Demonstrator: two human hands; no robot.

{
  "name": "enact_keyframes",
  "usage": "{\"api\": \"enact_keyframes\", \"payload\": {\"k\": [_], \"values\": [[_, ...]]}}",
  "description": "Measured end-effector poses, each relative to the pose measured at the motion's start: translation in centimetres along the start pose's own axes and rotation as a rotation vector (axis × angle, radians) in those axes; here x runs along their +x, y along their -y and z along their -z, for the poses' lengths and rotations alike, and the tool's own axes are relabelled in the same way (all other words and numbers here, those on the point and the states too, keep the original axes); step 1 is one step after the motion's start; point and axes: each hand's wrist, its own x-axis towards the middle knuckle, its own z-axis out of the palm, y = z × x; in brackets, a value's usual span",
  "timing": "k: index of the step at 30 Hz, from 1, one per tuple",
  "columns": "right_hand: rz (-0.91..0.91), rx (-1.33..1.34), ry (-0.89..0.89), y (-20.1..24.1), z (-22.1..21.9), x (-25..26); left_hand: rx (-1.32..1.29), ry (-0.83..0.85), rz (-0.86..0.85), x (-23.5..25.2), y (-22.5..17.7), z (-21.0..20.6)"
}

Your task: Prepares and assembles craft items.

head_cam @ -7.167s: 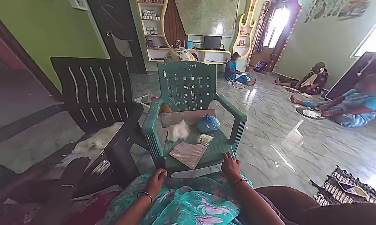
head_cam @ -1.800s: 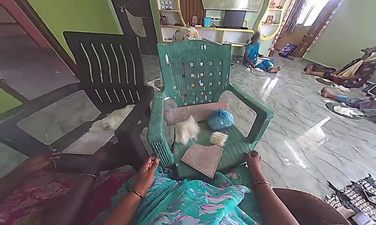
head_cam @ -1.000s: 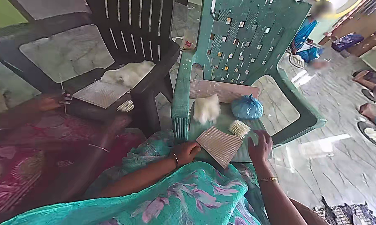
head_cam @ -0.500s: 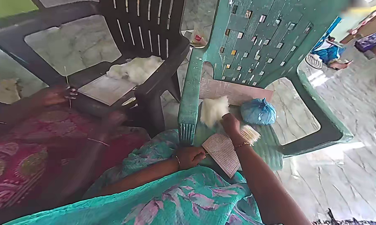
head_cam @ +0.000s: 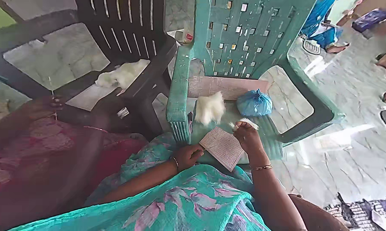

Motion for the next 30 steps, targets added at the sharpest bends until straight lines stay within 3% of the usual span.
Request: {"api": "enact_keyframes", "payload": {"k": [4,8,15,21,30], "values": [[0.072,-0.036,0.071,-0.5,0.3,-1.4,-0.192,-0.093,0.092,0.0,-0.8,-0.3],[0.200,-0.095,0.224,-2.0,0.2,-3.1,-0.406,-0.201,0.220,1.4,-4.0,0.6],[0.288,-0.269,0.261,-3.2,-0.3,-4.9,-0.593,-0.082,0.390,5.3,-9.0,1.3],[0.201,-0.129,0.178,-3.3,0.7,-4.8,-0.602,-0.039,0.448,5.9,-9.7,0.0],[0.095,-0.173,0.316,-3.9,0.9,-4.0,-0.527,-0.120,0.499,6.4,-9.0,-0.7]]}}
